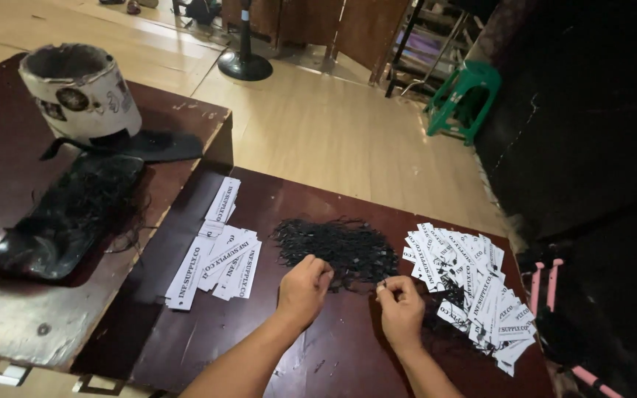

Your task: Attaching thin black strings to paper brand labels by threading them through pre-punched holes.

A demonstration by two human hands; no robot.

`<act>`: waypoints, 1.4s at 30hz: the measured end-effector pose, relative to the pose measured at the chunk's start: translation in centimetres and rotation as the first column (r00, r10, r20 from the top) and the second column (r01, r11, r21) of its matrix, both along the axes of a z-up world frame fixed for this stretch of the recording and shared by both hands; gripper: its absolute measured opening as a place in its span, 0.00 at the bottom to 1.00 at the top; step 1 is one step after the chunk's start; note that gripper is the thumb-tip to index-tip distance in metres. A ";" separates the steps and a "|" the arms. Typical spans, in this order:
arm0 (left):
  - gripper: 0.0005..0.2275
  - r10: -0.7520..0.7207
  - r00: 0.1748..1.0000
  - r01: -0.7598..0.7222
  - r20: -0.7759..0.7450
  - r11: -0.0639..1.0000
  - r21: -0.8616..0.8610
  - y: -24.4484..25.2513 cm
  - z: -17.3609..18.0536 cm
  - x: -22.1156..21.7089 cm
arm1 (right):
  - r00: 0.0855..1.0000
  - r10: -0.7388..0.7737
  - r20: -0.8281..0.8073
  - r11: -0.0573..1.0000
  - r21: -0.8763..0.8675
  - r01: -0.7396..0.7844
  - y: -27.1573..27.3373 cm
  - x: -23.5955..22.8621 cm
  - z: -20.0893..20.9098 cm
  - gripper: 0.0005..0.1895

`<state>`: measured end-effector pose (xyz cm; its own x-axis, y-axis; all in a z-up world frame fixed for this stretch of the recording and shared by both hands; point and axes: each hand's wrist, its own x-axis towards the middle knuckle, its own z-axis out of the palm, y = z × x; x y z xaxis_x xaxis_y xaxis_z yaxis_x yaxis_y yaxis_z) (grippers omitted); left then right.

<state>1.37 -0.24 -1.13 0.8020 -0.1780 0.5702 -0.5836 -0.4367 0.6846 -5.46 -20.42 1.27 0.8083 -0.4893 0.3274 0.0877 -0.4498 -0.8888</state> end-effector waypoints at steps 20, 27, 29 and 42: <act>0.02 0.087 0.991 -0.095 -0.100 0.992 -0.081 0.2 -0.6 0.1 | 0.979 -0.155 -0.133 0.988 -0.030 0.153 0.8 -0.2 1.0 0.06; 0.03 0.080 0.993 -0.088 -0.083 0.991 -0.098 0.2 -0.5 0.3 | 0.990 -0.119 -0.080 0.993 0.009 0.120 0.7 -0.1 1.2 0.06; 0.02 0.109 0.993 -0.112 -0.050 0.991 -0.066 0.0 -1.7 0.9 | 0.993 -0.118 -0.021 0.993 -0.007 0.118 0.0 0.5 -0.2 0.05; 0.04 0.143 0.990 -0.143 0.003 0.990 -0.018 0.4 -0.6 0.0 | 0.995 -0.072 0.071 0.992 -0.095 0.079 -0.1 0.4 -0.5 0.05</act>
<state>1.40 0.17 -1.70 0.8158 -0.0511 0.5761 -0.5192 -0.5036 0.6905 -5.05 -20.54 0.81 0.7447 -0.5114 0.4289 0.1082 -0.5416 -0.8336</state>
